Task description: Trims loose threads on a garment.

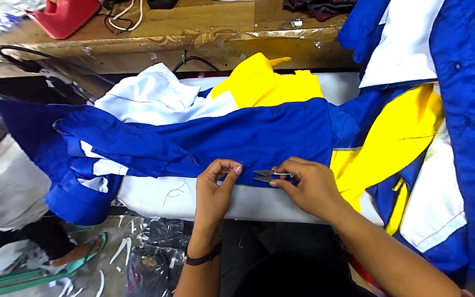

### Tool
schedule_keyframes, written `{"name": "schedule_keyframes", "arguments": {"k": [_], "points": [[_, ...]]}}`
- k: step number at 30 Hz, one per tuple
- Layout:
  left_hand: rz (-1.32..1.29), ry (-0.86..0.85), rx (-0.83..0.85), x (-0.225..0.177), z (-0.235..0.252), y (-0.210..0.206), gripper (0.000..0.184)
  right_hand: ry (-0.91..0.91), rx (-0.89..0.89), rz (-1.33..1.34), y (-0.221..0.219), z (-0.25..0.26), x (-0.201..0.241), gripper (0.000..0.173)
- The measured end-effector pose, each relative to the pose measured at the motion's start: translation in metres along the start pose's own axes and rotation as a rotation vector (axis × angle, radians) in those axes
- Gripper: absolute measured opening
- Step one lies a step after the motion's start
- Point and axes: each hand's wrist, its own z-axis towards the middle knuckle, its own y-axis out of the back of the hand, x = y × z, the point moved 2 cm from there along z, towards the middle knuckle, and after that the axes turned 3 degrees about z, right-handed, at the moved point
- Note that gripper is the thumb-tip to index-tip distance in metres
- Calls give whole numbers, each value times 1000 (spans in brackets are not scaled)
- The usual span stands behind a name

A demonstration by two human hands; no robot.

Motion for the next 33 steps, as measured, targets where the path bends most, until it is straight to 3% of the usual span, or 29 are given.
{"name": "schedule_keyframes", "arguments": {"k": [8, 10, 13, 16, 29, 33], "points": [[-24, -4, 2, -4, 1, -1, 7, -51, 85, 36, -12, 12, 4, 14], [151, -74, -13, -2, 2, 2, 4, -58, 93, 23, -12, 12, 3, 14], [623, -244, 31, 2, 4, 11, 13, -60, 104, -28, -10, 13, 3, 16], [843, -276, 102, 6, 3, 16, 9, -53, 126, -52, -12, 13, 6, 17], [762, -297, 60, -2, 2, 19, 9, -5, 159, -103, -17, 16, 16, 15], [713, -305, 68, -3, 3, 26, 17, -10, 139, -66, -6, 12, 9, 16]]}}
